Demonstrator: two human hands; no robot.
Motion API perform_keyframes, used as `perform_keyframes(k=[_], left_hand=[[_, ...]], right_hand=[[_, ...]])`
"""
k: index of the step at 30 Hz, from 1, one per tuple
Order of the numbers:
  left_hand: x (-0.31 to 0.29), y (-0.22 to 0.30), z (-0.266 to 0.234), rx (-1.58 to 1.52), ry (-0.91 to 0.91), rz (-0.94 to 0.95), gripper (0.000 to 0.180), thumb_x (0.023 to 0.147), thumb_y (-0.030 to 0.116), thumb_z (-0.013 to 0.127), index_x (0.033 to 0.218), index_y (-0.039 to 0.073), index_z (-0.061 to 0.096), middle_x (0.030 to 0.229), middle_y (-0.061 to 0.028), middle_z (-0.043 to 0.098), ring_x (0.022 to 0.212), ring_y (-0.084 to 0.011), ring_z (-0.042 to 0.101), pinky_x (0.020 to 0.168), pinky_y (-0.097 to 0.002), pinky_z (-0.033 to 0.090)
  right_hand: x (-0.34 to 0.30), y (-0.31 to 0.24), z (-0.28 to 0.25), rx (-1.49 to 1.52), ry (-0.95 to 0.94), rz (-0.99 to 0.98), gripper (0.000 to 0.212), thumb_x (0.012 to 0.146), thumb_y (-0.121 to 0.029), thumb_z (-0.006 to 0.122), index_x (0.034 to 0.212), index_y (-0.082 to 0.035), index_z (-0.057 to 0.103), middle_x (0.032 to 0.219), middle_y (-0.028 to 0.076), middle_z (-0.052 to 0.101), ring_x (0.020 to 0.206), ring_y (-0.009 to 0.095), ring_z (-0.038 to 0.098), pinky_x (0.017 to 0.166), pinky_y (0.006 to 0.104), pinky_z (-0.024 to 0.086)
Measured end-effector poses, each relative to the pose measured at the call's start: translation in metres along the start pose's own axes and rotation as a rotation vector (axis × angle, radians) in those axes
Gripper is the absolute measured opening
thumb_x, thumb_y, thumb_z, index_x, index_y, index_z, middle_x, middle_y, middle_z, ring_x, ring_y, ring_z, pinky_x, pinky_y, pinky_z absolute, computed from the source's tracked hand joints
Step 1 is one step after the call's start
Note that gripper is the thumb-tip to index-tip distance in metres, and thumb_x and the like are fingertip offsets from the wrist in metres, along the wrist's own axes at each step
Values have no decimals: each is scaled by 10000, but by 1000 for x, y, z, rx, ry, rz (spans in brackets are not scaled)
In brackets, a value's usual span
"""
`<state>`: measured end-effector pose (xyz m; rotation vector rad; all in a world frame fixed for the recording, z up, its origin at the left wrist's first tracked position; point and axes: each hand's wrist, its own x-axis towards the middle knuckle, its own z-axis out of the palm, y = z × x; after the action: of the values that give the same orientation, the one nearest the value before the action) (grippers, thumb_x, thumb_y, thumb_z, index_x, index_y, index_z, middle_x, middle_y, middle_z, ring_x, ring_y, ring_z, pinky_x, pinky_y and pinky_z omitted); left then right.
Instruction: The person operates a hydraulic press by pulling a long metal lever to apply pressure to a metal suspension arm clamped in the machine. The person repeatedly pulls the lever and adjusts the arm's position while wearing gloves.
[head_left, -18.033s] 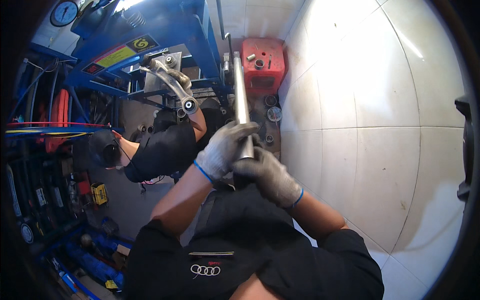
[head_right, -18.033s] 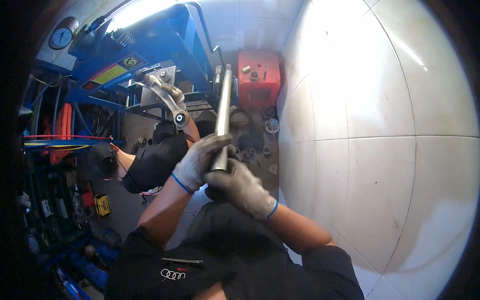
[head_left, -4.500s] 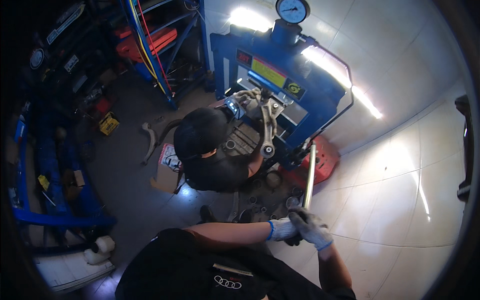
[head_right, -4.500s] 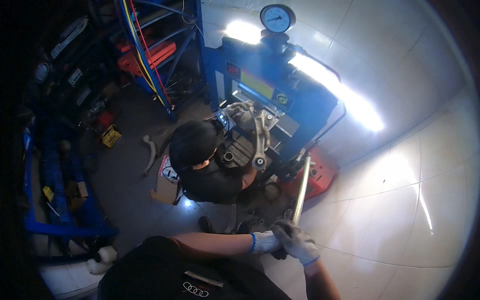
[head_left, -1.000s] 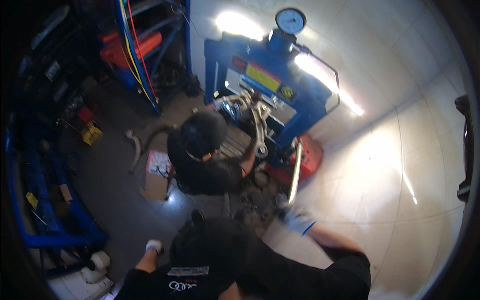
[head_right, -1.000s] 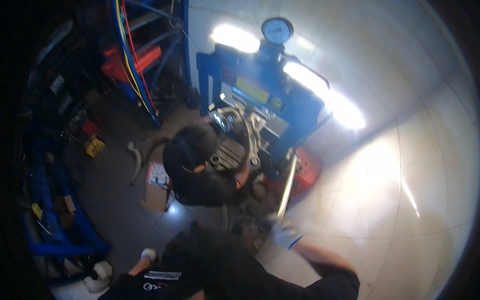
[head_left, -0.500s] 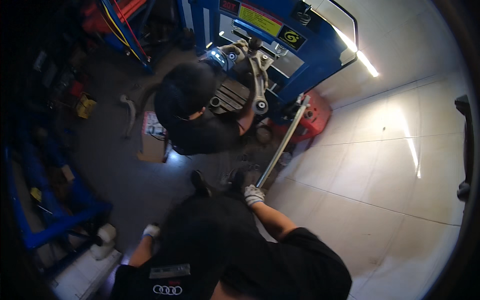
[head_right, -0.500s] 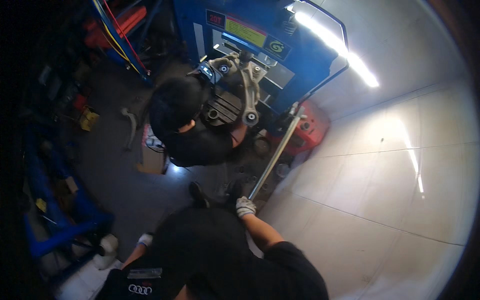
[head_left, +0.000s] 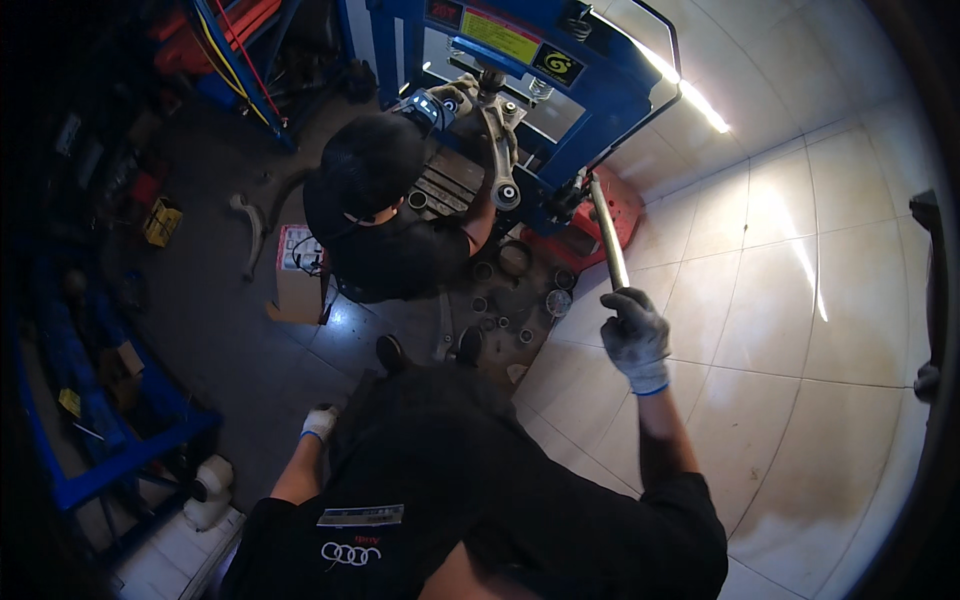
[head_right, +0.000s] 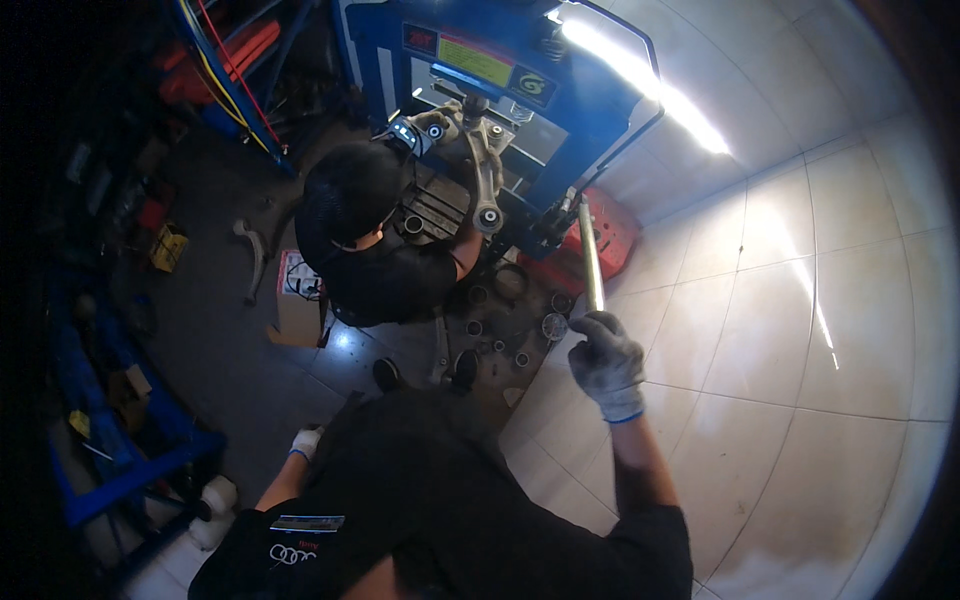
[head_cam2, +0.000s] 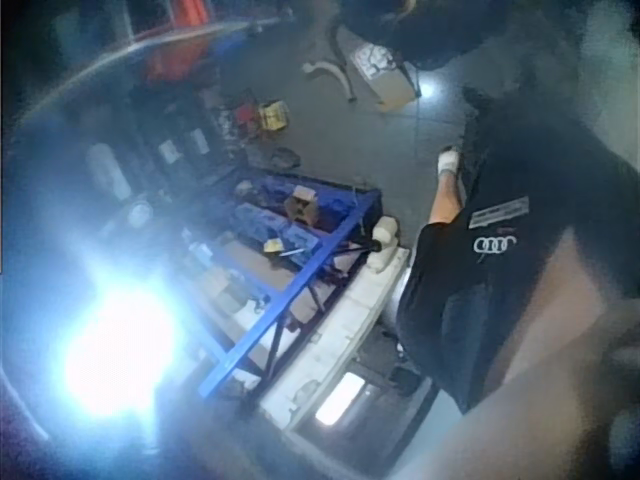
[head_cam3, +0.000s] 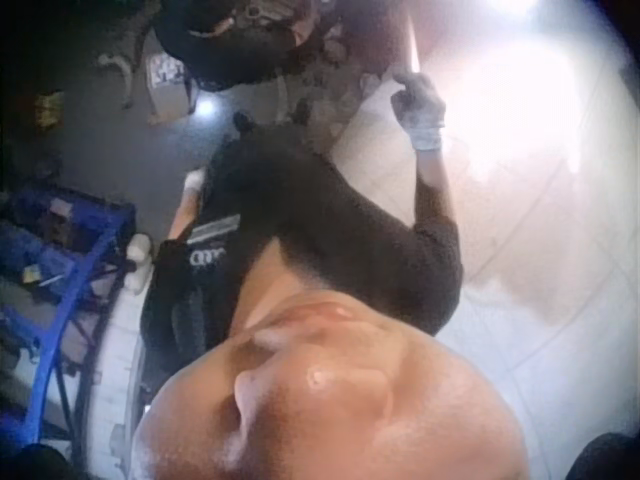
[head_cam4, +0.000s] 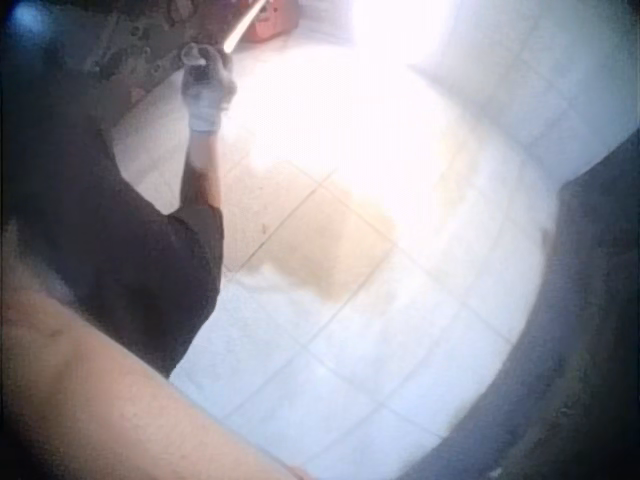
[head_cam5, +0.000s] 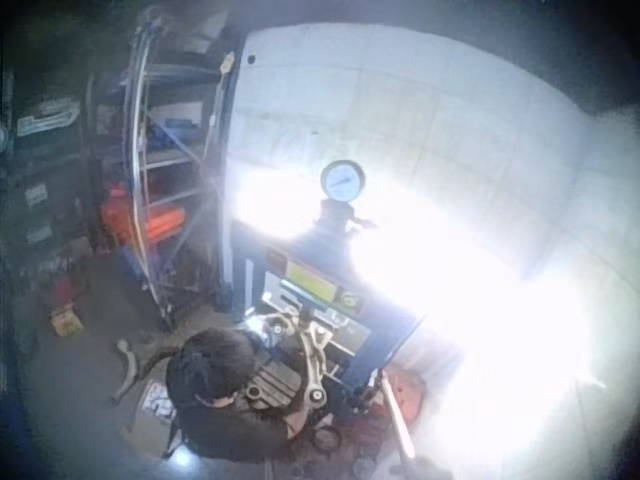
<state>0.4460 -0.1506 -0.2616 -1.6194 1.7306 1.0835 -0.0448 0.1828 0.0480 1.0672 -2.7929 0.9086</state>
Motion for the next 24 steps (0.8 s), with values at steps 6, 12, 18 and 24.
perform_keyframes(k=[6,12,18,24], left_hand=[[7,-48,-3,-76,-94,76,445,965,344,562,1277,32,626,1305,-209,629,1251,-366,567,1034,-397,447],[-29,-42,-42,-6,-2,-32,475,942,336,560,1279,4,610,1269,-233,644,1213,-389,593,997,-423,475],[-35,-6,-32,-191,7,-118,441,963,298,529,1278,2,615,1226,-232,665,1167,-387,617,978,-438,483],[17,11,-3,584,-157,389,441,991,318,478,1267,7,623,1265,-223,649,1205,-389,591,1033,-425,453]], right_hand=[[-99,35,208,294,-314,155,173,773,-129,707,945,-137,722,1136,100,646,1014,335,661,875,423,543],[-129,80,284,148,-575,571,149,736,-180,727,877,-135,745,974,108,688,995,341,665,870,430,540],[-92,31,139,571,-158,205,190,787,-45,719,976,-66,724,949,109,683,884,246,674,807,351,540],[-21,10,55,664,387,256,204,817,13,707,1015,-33,696,943,95,671,915,233,669,770,330,541]])
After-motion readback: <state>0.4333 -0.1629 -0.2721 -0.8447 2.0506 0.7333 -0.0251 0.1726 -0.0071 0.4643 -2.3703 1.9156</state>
